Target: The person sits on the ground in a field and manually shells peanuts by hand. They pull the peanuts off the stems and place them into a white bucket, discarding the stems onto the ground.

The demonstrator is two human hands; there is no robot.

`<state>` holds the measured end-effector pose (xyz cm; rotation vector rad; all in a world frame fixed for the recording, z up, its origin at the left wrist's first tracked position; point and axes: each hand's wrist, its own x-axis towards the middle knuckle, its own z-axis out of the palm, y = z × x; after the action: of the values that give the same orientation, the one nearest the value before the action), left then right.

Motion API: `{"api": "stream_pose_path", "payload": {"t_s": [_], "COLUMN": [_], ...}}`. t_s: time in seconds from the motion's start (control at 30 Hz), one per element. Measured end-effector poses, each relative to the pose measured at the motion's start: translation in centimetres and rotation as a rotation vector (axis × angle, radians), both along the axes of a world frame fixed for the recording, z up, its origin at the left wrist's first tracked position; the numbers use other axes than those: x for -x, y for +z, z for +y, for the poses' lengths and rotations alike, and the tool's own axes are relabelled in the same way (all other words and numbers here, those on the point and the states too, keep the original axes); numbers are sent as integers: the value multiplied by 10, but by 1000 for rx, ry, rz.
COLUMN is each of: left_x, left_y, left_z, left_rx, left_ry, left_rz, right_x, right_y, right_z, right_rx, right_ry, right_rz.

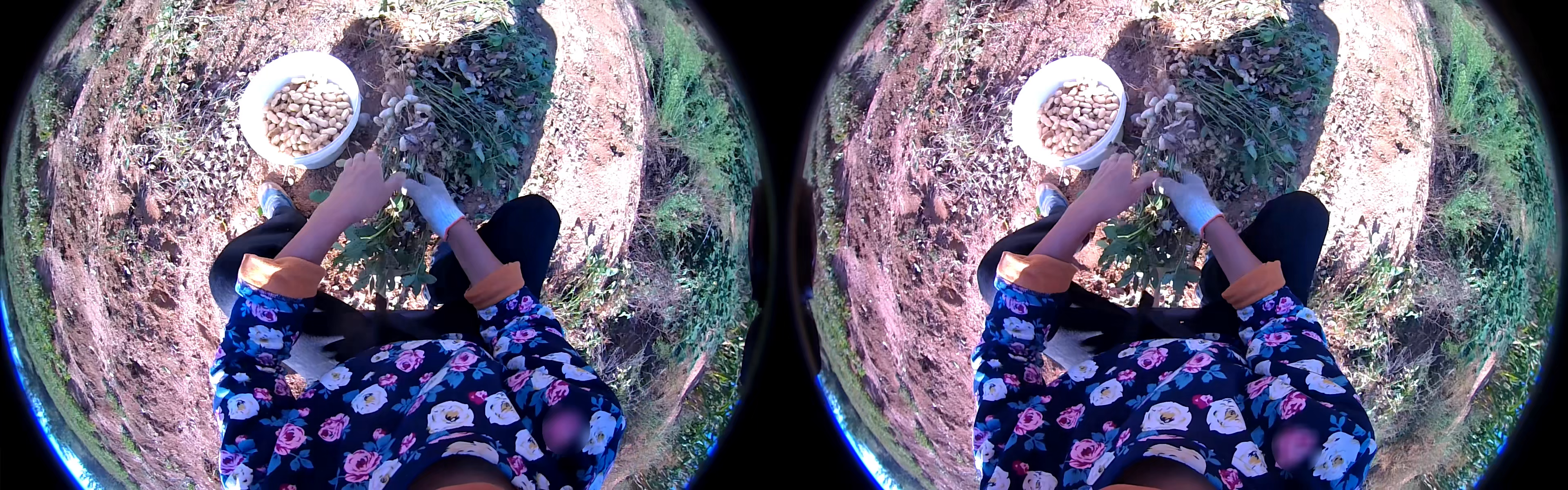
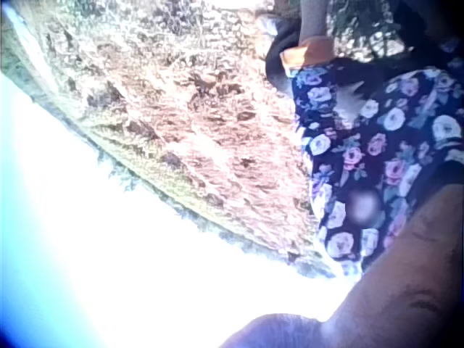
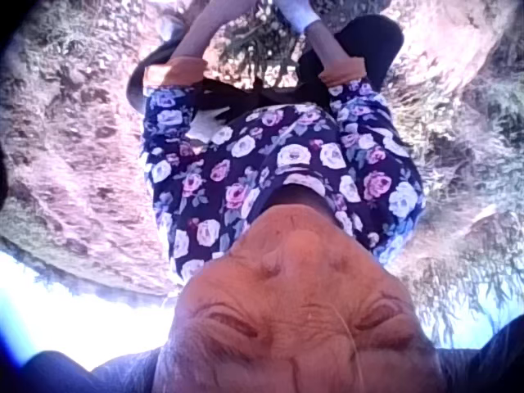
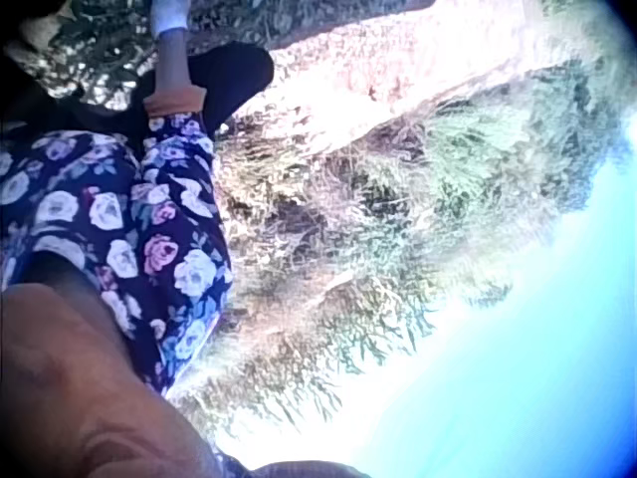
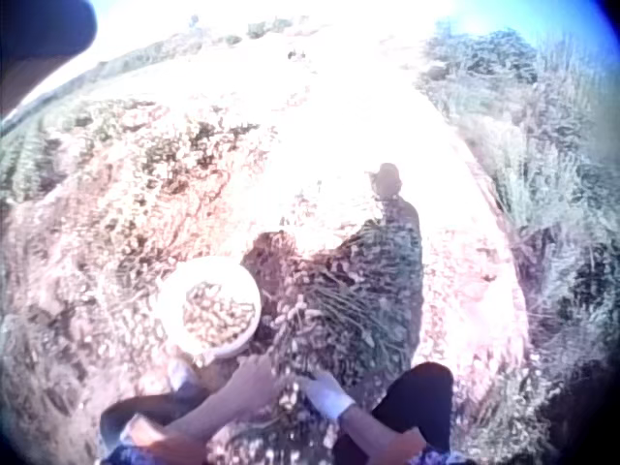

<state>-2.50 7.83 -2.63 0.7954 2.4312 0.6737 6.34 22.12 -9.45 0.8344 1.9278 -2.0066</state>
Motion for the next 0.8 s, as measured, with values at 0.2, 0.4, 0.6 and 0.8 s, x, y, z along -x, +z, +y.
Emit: {"api": "stream_pose_path", "payload": {"t_s": [0.2, 0.4, 0.6, 0.8], "left_x": [7, -17, -33, -37], "left_y": [-38, -52, -20, -9], "left_z": [10, -5, -12, -13], "left_rx": [-528, -1047, -945, -650], "left_ry": [163, 345, 444, 332], "left_rz": [-630, -958, -1166, -907], "right_x": [-47, -86, -90, -102], "right_y": [50, 96, 57, 47], "right_z": [-53, -48, -31, -60], "right_rx": [-433, -800, -616, -521], "right_ry": [279, 429, 119, 341], "right_rz": [72, 240, 211, 143]}}
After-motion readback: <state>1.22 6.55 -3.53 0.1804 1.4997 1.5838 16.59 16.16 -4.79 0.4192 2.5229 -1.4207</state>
